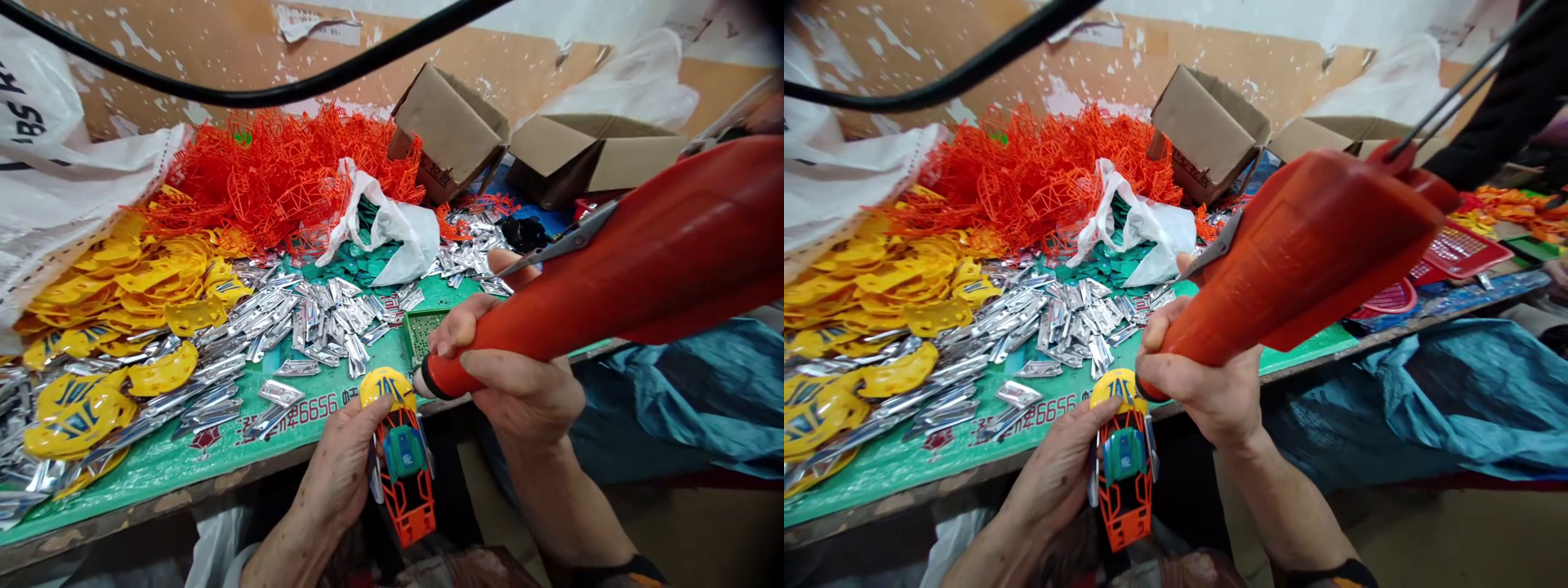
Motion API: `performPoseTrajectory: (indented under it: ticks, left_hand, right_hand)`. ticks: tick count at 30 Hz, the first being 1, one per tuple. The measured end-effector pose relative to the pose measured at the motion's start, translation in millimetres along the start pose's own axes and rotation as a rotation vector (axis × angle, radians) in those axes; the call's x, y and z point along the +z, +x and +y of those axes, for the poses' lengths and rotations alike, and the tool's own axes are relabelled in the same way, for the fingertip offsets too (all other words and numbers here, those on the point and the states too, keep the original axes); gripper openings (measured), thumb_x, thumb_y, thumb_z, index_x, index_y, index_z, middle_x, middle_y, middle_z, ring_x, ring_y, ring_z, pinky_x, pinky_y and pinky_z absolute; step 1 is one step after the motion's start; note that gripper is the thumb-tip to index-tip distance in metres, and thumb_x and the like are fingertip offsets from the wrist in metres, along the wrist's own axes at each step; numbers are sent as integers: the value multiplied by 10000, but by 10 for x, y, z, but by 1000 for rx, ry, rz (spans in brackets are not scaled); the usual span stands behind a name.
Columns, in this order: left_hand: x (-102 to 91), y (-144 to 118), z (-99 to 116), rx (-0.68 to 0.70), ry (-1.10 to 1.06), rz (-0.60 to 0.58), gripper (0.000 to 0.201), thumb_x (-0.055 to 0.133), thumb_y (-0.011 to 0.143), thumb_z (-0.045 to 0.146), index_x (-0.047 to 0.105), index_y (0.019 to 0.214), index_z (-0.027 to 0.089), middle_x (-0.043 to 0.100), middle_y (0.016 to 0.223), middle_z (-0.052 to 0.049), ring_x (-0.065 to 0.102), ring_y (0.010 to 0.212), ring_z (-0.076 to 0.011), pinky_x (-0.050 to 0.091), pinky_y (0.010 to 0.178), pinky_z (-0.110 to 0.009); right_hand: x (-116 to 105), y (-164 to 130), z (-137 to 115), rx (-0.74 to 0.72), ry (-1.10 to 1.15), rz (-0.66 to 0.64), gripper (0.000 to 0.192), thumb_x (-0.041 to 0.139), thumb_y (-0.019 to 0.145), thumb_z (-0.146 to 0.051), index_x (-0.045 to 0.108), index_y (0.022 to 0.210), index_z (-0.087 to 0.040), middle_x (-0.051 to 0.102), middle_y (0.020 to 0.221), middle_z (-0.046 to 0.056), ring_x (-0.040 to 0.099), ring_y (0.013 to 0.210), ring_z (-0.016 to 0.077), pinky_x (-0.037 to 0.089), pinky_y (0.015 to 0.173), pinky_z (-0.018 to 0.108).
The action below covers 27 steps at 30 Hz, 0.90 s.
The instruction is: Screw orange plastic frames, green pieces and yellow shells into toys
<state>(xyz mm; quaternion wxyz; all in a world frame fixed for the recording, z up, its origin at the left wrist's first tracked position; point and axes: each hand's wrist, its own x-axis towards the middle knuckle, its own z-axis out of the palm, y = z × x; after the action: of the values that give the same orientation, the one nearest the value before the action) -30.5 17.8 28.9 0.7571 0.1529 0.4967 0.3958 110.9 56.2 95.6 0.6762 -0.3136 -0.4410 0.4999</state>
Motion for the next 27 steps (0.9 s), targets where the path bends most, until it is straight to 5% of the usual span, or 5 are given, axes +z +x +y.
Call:
performPoseTrajectory:
  ticks: [5,16,27]
  left_hand:
    - [-14,20,-31,22,11,-9,321,748,726,372,669,878,101,678,659,-38,543,470,-93,480,457,-205]
    - [1,27,-53,33,2,81,300,793,652,362,631,768,137,586,531,34,456,385,-68,400,377,-183]
    - [11,10,-39,36,3,87,308,803,633,358,635,757,132,571,527,38,447,375,-65,394,363,-183]
  right_hand:
    - [-27,-5,-6,26,-43,-2,440,716,595,-128,603,998,-267,575,707,-40,546,601,148,502,597,331]
    - [-50,-23,92,-7,-59,-6,355,714,623,-124,586,925,-261,584,715,-52,541,612,149,482,683,371]
    - [-47,-52,109,11,-132,-25,135,689,591,-161,593,672,-210,561,669,-24,551,622,150,510,647,346]
